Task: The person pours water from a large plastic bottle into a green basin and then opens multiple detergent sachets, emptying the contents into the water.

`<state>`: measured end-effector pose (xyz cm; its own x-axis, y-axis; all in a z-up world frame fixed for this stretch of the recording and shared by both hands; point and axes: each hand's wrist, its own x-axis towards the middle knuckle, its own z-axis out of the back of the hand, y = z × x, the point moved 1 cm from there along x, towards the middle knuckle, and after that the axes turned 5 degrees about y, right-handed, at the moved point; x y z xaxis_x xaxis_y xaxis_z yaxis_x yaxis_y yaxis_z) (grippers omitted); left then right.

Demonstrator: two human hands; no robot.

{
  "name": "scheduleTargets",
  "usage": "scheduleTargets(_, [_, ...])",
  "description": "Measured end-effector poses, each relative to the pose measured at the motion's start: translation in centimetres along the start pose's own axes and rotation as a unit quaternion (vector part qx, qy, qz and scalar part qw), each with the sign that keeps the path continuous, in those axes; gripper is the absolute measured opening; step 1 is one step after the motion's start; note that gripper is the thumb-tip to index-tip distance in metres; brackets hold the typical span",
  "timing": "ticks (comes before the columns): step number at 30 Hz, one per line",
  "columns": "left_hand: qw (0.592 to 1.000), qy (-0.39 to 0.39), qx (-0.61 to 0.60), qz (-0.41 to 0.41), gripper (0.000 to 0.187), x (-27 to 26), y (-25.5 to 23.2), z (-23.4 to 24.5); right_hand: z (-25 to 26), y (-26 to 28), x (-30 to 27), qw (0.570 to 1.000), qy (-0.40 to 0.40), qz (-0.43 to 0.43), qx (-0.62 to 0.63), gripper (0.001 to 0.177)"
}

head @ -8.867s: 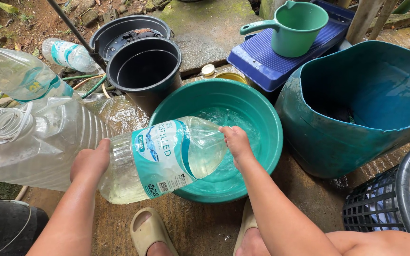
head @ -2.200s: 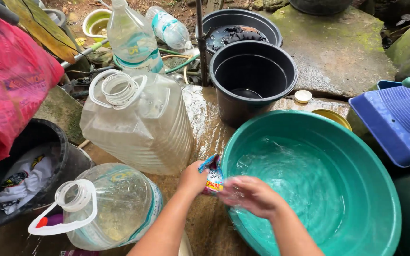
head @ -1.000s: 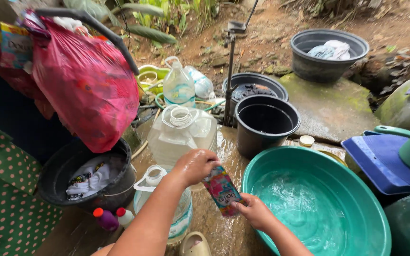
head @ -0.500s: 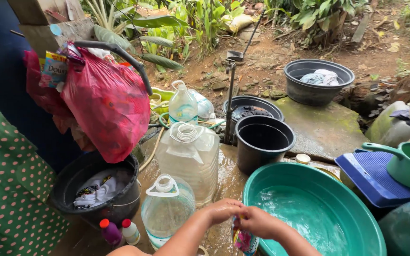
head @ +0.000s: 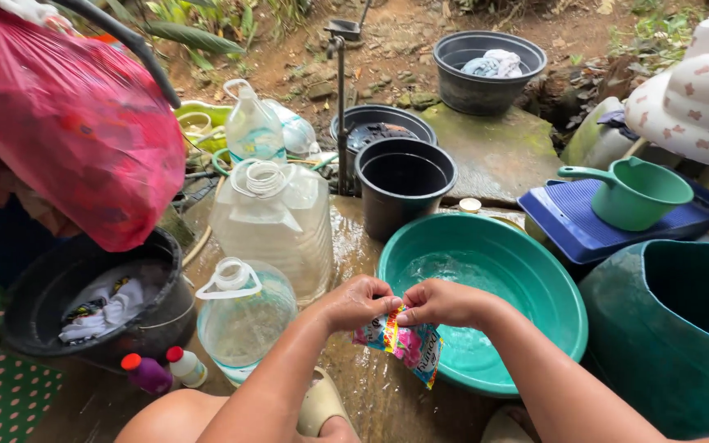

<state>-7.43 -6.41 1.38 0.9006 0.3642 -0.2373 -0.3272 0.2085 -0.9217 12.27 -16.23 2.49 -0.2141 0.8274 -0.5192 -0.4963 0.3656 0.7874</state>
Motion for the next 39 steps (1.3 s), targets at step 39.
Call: scheduleTargets(39, [0.937, -0.343, -0.022, -0.066, 0.023, 3.8, 10.8, -0.8, 5.5, -3.6, -3.4, 0.957, -0.239, 0.005, 0.165, 0.018])
